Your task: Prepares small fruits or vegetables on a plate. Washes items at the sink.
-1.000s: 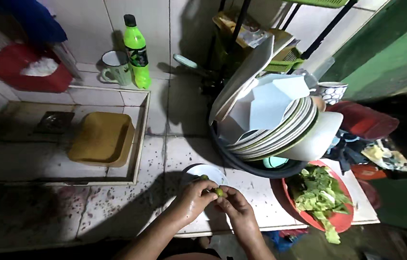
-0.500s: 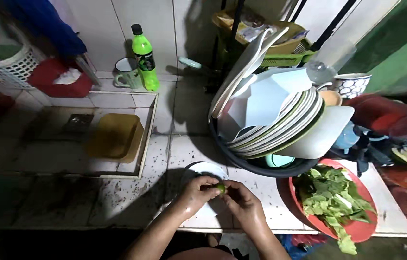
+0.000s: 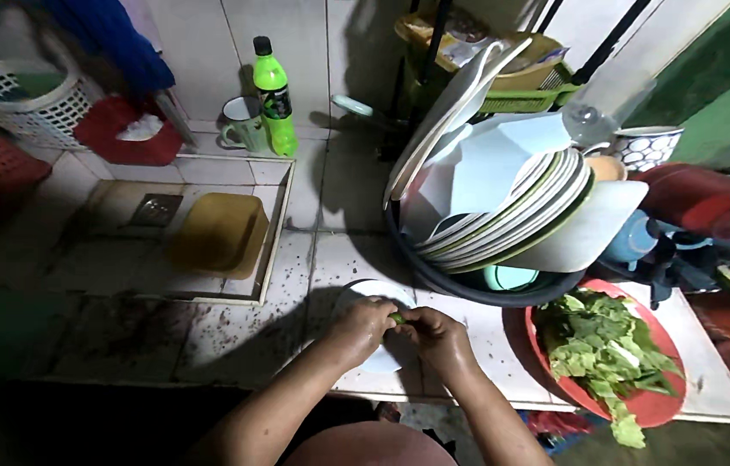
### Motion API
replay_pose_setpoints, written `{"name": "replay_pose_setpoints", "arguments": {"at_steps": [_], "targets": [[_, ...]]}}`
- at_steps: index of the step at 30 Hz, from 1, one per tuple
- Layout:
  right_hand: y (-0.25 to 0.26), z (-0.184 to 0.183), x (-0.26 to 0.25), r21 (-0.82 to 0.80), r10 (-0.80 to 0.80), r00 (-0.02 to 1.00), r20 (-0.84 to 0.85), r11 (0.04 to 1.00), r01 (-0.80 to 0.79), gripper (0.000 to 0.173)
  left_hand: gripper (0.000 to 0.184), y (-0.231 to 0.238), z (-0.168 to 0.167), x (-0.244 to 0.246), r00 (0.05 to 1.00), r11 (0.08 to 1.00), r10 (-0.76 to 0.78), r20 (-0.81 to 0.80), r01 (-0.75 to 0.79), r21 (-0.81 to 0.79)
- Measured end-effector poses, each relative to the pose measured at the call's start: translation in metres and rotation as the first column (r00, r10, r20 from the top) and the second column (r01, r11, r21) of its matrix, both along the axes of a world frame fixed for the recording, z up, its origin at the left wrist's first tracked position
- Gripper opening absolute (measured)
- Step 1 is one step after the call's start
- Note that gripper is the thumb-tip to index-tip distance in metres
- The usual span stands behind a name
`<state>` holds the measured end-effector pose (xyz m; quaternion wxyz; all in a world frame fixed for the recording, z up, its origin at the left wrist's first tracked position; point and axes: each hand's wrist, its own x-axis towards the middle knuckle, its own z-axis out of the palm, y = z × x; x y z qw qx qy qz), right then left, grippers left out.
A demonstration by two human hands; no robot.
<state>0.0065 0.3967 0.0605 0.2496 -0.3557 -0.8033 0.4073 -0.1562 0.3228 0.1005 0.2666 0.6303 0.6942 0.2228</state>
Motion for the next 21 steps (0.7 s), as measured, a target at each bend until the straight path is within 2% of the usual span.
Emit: {"name": "replay_pose_setpoints", "arguments": {"at_steps": [4,9,12,15,19,21], "targets": [[-0.001,0.01,-0.006,-0.045,-0.006,0.976,0.219,0.999,0.016,0.011,0.02,0.001,-0.011,0.002,0.985,0.999,-0.051,-0.165,0.051,-0.006],[0.0,0.012,-0.01,-0.024,0.014,0.942,0.334,1.0,-0.007,0.01,0.021,0.003,-0.02,0.006,0.98,0.995,-0.072,-0.183,0.057,-0.086],[-0.001,0.009,-0.01,0.022,0.007,0.946,0.324,1.0,-0.015,0.008,0.023,0.004,-0.023,0.006,0.987,0.994,-0.055,-0.153,0.04,-0.102],[-0.001,0.011,-0.005,0.032,-0.003,0.97,0.244,0.999,-0.005,0.012,0.021,0.001,-0.026,0.004,0.998,1.0,0.022,-0.055,-0.021,0.013],[-0.006,0.018,-0.004,-0.07,-0.018,0.982,0.186,0.997,0.031,0.022,0.024,0.002,-0.01,-0.003,0.992,0.995,0.08,0.101,-0.073,-0.074],[-0.009,0.017,-0.006,-0.055,-0.035,0.983,0.182,0.997,0.046,0.022,0.026,0.0,-0.005,-0.005,0.987,0.994,0.093,0.131,-0.083,-0.077]]}}
